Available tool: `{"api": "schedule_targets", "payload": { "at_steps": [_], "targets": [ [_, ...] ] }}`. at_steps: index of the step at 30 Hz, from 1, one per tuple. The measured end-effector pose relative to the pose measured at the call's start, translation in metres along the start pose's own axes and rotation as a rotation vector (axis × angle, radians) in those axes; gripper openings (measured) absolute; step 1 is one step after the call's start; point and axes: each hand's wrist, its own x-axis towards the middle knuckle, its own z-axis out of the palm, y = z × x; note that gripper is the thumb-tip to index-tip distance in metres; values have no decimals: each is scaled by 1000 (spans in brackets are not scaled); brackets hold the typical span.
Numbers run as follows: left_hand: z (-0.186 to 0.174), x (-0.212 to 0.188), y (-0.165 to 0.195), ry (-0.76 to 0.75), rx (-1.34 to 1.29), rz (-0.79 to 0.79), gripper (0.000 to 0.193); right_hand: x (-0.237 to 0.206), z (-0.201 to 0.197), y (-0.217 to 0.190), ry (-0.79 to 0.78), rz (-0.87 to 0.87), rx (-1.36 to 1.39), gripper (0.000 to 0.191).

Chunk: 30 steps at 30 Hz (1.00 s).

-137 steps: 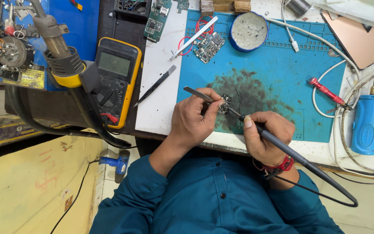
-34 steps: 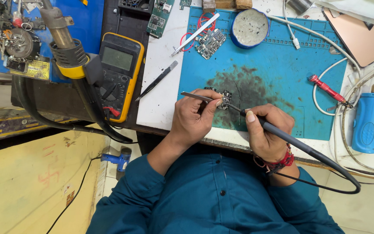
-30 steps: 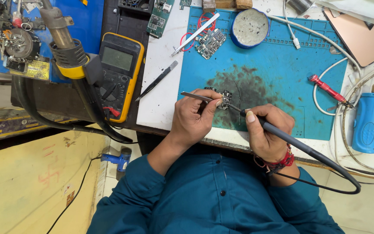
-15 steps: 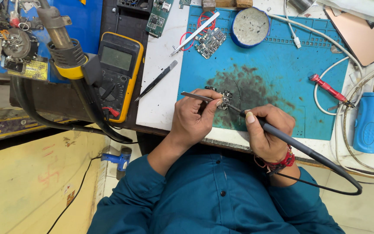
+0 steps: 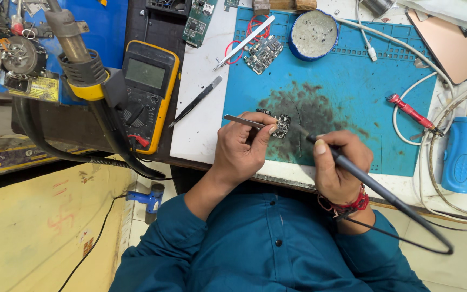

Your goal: The person solders components on a small circuit board at a workbench, holding the board with tweezers in one hand and a soldering iron in the other, repositioning the board and touching the iron to different points on the board throughout the episode.

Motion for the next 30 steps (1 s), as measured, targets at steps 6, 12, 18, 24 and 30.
{"api": "schedule_targets", "payload": {
  "at_steps": [6,12,18,24,30],
  "targets": [
    [0,-1,0,0,2,24,5,-4,2,6,88,-162,-88,27],
    [0,0,2,-12,18,-8,7,-4,-3,4,-41,-170,-52,10],
    [0,1,4,-10,17,11,7,2,-1,-1,-91,-221,-82,9],
    [0,1,4,-10,9,6,8,4,2,-5,-91,-212,-67,10],
    [0,1,4,1,21,41,8,5,2,-4,-91,-205,-69,11]
  ]
}}
